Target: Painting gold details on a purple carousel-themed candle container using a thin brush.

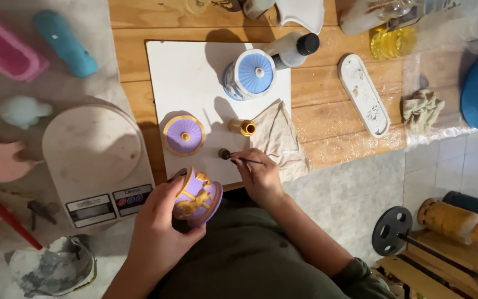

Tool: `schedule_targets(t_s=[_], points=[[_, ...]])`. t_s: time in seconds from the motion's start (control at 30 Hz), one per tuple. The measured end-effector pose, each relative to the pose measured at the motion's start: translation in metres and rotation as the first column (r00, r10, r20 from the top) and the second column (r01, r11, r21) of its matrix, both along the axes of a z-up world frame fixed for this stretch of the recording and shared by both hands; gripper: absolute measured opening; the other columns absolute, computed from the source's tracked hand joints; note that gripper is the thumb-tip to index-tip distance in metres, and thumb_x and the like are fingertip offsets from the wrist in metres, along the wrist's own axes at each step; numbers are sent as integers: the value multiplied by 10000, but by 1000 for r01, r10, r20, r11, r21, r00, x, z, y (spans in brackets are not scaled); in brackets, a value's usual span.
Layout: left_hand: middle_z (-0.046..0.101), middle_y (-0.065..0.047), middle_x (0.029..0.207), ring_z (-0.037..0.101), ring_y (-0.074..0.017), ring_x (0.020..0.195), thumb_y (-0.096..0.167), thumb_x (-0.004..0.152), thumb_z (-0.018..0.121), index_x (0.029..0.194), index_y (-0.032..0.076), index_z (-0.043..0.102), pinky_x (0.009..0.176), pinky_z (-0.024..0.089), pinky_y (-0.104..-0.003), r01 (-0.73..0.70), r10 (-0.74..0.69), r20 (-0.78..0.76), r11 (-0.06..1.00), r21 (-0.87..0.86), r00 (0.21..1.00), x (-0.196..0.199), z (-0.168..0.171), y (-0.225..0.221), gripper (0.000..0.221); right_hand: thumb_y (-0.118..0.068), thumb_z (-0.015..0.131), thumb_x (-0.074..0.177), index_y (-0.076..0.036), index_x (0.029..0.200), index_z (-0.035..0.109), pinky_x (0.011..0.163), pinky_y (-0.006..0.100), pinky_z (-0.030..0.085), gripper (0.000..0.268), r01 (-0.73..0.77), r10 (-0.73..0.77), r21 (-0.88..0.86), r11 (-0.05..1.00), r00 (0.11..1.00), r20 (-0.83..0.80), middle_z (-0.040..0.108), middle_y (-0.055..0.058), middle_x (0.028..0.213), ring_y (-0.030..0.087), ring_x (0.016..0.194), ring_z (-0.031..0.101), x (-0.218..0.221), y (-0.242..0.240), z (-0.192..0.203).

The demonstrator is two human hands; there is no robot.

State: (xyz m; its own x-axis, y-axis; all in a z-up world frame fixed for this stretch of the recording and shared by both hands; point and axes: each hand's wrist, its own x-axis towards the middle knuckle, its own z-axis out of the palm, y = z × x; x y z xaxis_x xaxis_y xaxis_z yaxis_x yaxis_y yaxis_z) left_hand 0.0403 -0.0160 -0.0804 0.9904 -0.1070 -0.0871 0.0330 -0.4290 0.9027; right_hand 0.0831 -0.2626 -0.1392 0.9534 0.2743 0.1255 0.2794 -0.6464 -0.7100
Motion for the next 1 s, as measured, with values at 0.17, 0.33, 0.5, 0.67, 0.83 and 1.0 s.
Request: schedule_targets(t_s=[0.17,0.33,0.5,0.67,0.83,1.0], points=[[636,-186,1231,656,-366,1106,104,546,908,1341,44,557,923,551,-429,-26,24,130,1000,12,991,-7,7,0,871,26,667,970,0,1038,685,652,308,556,75,133,-131,17,991,989,-68,741,104,991,210,844,733,-6,-9,23],[599,-232,1282,579,-436,1192,123,535,933,1312,18,554,1008,489,-502,6,-17,299,999,38,954,-10,24,-2,871,15,600,1032,33,1132,623,730,258,522,105,408,-287,490,770,908,-304,691,102,1049,133,881,655,-29,-40,58],[606,-233,1283,622,-421,1190,117,584,932,1304,10,552,1016,528,-463,27,-8,435,999,-37,900,-16,61,-3,821,15,619,1025,38,1119,610,715,283,479,97,299,-255,749,591,950,-178,646,161,1058,172,858,599,-58,-40,143],[574,-322,1320,636,-465,1186,155,581,945,1263,-13,579,1038,534,-486,67,-1,675,995,-72,738,-21,98,-8,793,-53,669,1018,57,1059,617,693,288,484,128,-29,-209,824,566,962,178,613,195,997,212,833,572,-96,-25,216],[664,-95,1026,659,-230,958,34,876,817,1155,-21,651,1066,546,-580,112,-211,936,976,187,282,-17,149,-2,329,-76,690,930,44,965,622,479,292,538,143,-106,-323,805,584,879,350,668,219,831,239,594,634,-128,-20,252],[672,-47,1034,662,-215,996,94,990,721,1187,38,647,1018,555,-473,17,-388,922,921,388,-16,-16,184,4,218,-36,676,990,34,1000,639,580,337,641,80,-233,-113,586,776,863,492,712,196,872,266,661,739,-141,-25,281]])
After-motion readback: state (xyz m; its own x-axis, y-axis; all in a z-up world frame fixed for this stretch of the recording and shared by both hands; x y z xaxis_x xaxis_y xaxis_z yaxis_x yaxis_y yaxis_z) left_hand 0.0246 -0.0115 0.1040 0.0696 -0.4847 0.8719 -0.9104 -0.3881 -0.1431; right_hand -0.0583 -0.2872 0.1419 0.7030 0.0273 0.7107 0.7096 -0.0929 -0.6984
